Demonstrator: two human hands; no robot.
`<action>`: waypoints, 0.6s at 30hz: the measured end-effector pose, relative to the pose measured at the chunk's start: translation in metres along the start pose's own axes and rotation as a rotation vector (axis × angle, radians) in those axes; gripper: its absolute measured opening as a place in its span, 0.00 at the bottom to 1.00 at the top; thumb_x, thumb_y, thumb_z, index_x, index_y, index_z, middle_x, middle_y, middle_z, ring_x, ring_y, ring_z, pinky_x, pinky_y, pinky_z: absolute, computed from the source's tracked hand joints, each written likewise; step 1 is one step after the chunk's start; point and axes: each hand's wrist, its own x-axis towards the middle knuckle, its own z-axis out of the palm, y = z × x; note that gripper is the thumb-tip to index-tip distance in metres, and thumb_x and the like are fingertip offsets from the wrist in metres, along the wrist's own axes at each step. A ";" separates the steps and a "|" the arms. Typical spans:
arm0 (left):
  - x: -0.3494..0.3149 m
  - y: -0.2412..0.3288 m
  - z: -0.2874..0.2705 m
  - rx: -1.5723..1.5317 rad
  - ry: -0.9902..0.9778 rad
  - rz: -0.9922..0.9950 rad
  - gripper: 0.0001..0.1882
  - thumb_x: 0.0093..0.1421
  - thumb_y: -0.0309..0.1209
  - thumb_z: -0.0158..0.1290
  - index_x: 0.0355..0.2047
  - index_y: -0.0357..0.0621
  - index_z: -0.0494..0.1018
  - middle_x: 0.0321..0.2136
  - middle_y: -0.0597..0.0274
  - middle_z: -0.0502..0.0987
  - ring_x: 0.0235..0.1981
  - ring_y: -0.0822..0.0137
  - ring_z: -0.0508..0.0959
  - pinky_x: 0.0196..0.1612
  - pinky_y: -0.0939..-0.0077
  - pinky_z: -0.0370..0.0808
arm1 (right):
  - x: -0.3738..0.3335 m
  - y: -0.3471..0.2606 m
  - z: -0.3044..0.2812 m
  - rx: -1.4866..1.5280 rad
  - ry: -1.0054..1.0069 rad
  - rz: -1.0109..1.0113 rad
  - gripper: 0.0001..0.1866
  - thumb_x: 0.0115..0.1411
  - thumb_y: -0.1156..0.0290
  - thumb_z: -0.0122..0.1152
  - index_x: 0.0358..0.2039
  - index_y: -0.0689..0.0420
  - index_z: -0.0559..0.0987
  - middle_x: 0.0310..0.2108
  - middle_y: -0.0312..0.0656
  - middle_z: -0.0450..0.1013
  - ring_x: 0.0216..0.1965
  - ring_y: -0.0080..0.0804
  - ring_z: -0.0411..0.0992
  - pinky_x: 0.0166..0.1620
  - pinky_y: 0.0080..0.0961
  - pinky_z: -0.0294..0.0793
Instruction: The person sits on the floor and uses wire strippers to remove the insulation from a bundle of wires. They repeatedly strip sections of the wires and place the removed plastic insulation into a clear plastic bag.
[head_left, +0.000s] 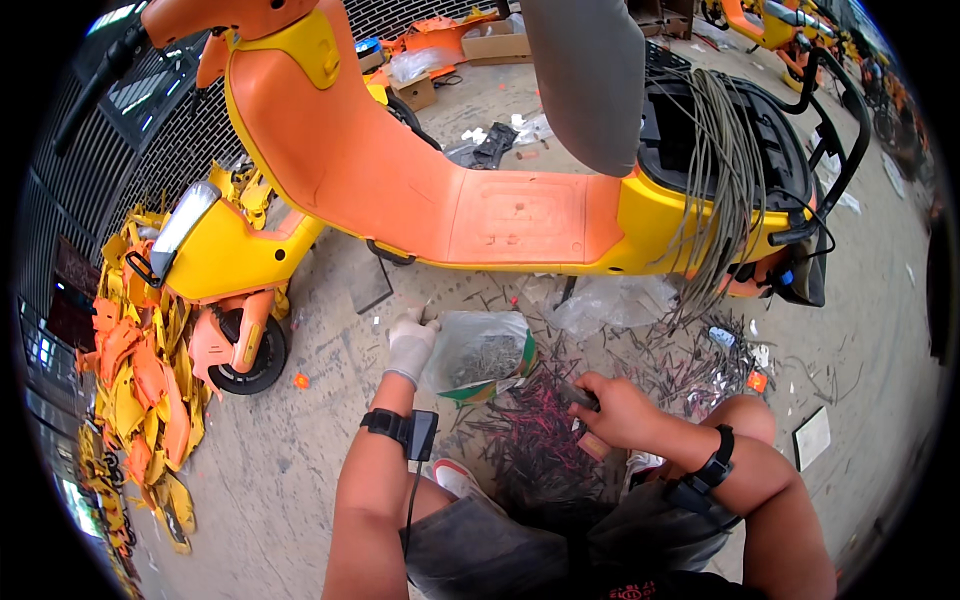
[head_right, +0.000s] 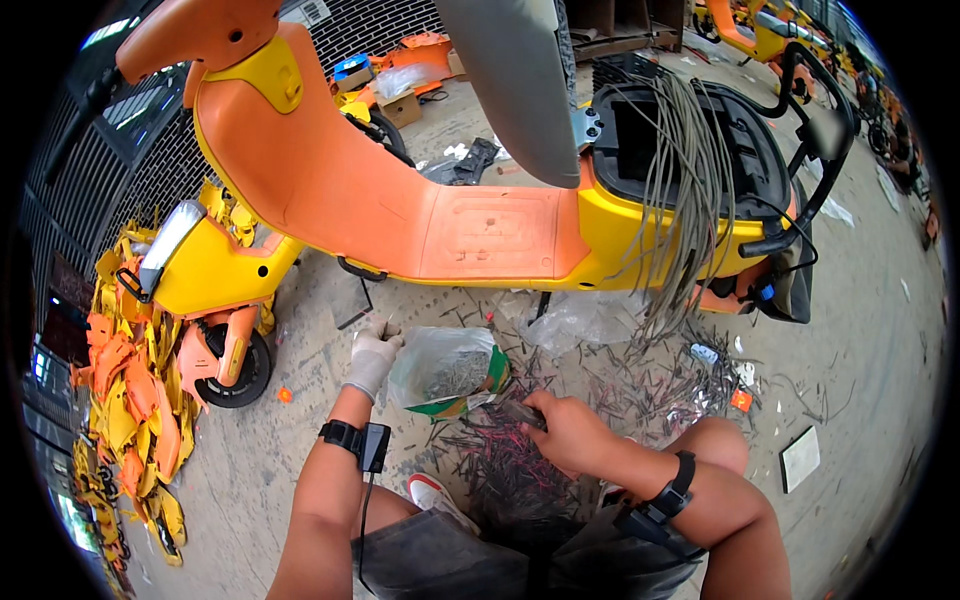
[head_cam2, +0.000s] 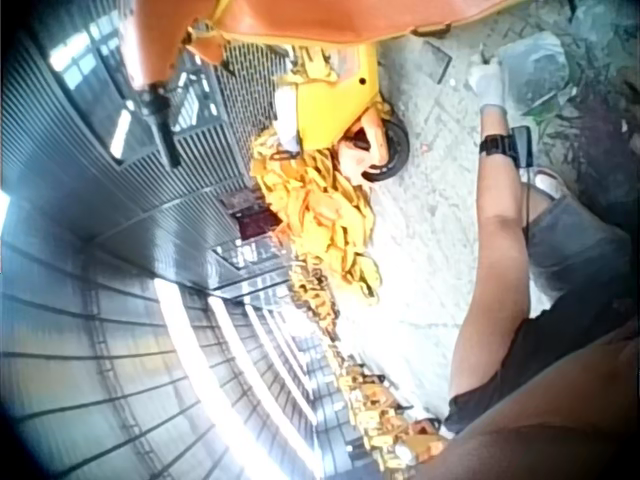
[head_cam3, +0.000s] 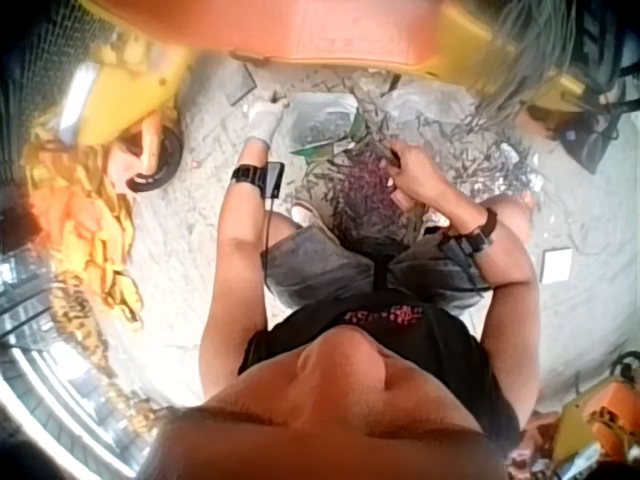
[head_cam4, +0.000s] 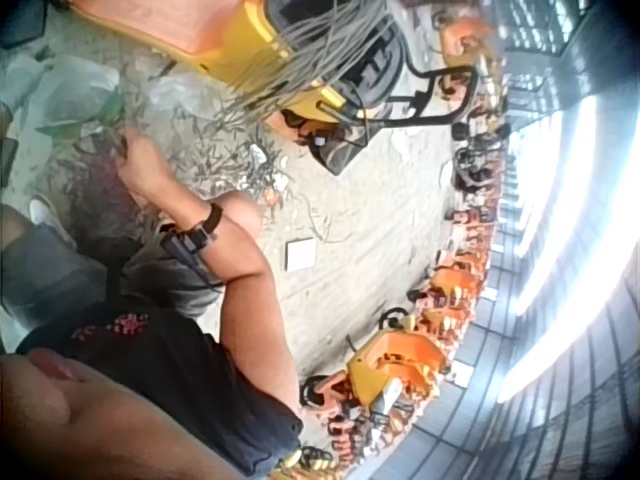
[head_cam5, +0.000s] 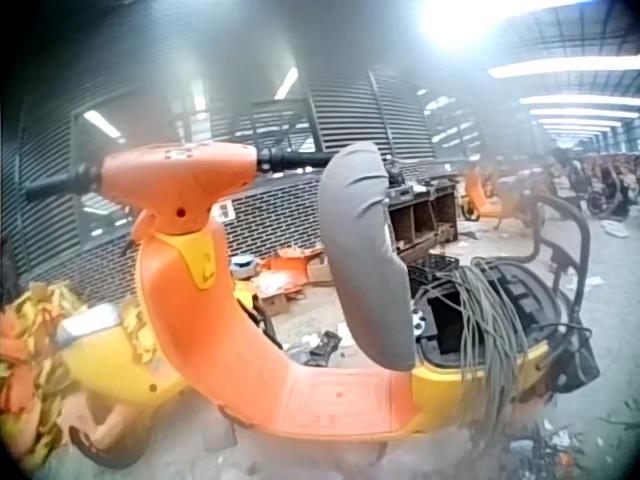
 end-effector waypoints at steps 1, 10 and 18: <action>0.000 0.002 -0.001 -0.008 -0.014 -0.011 0.11 0.50 0.31 0.62 0.33 0.39 0.79 0.28 0.56 0.82 0.28 0.66 0.81 0.36 0.71 0.77 | 0.001 0.002 0.001 -0.002 0.014 -0.015 0.16 0.60 0.67 0.63 0.44 0.62 0.74 0.19 0.52 0.75 0.23 0.50 0.77 0.31 0.40 0.75; -0.017 0.025 -0.024 0.045 -0.049 -0.051 0.18 0.54 0.44 0.57 0.34 0.40 0.79 0.30 0.50 0.81 0.35 0.54 0.81 0.42 0.64 0.75 | 0.011 -0.004 -0.004 0.084 -0.037 0.077 0.18 0.56 0.66 0.67 0.44 0.63 0.75 0.35 0.54 0.78 0.38 0.48 0.78 0.42 0.35 0.75; -0.066 0.086 -0.017 -0.283 -0.115 0.033 0.19 0.65 0.43 0.46 0.37 0.38 0.76 0.29 0.53 0.79 0.29 0.60 0.77 0.37 0.67 0.73 | 0.008 -0.002 0.002 0.372 -0.147 0.183 0.12 0.57 0.75 0.66 0.42 0.61 0.76 0.34 0.36 0.78 0.36 0.21 0.74 0.41 0.24 0.74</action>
